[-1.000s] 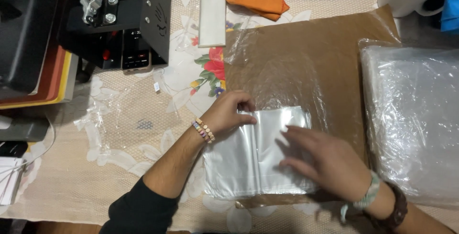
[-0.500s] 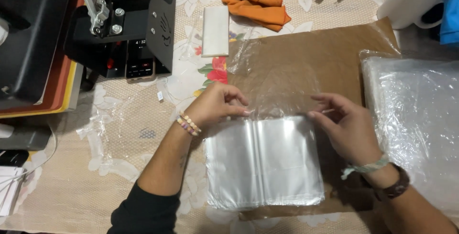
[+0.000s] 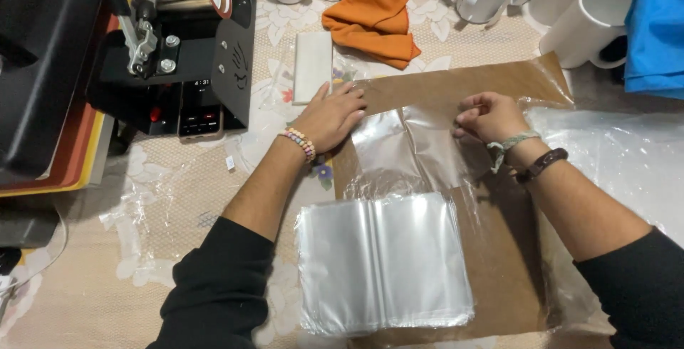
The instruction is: Smoothing out wrinkles from plastic bags by hand on a flat surface and organizing them into stacks or larger sleeves.
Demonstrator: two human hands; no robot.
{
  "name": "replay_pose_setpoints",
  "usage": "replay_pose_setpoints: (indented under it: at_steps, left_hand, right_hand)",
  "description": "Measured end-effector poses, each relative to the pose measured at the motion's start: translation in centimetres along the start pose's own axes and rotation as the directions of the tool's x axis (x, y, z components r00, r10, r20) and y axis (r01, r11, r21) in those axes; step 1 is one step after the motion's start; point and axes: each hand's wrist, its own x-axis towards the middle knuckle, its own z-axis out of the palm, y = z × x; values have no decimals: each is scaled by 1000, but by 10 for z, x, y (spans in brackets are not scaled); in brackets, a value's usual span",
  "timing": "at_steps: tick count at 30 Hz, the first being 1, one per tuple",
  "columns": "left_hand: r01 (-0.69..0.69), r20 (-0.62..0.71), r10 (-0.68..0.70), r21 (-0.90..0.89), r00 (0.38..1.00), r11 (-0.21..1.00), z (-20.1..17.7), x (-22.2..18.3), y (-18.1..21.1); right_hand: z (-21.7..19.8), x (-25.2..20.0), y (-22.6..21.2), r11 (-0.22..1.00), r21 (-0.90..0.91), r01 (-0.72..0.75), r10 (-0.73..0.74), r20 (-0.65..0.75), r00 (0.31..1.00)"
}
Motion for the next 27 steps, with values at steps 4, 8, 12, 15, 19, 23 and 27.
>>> replay_pose_setpoints:
  at_steps: [4, 8, 12, 15, 19, 23, 27]
  left_hand:
    - [89, 31, -93, 113, 995, 990, -4, -2, -35]
    - [123, -4, -124, 182, 992, 976, -9, -8, -64]
    - [154, -68, -140, 298, 988, 942, 3, -3, -88]
    - [168, -139, -127, 346, 982, 923, 3, -8, -71]
    - [-89, -447, 107, 61, 888, 994, -33, -49, 22]
    - [-338, -259, 306, -91, 916, 937, -50, -135, 136]
    - [-472, 83, 479, -94, 874, 877, -17, -201, 172]
  right_hand:
    - [10, 1, -8, 989, 140, -54, 64, -66, 996]
    - [23, 8, -15, 983, 182, -32, 45, -69, 997]
    - [33, 26, 0, 986, 158, 60, -53, -45, 998]
    - [32, 13, -9, 991, 46, 126, -122, -70, 990]
    - [20, -47, -45, 609, -685, 400, -504, 55, 862]
    - [17, -172, -65, 330, -670, 665, -662, 338, 669]
    - [31, -238, 7, 83, -426, 901, -603, 698, 386]
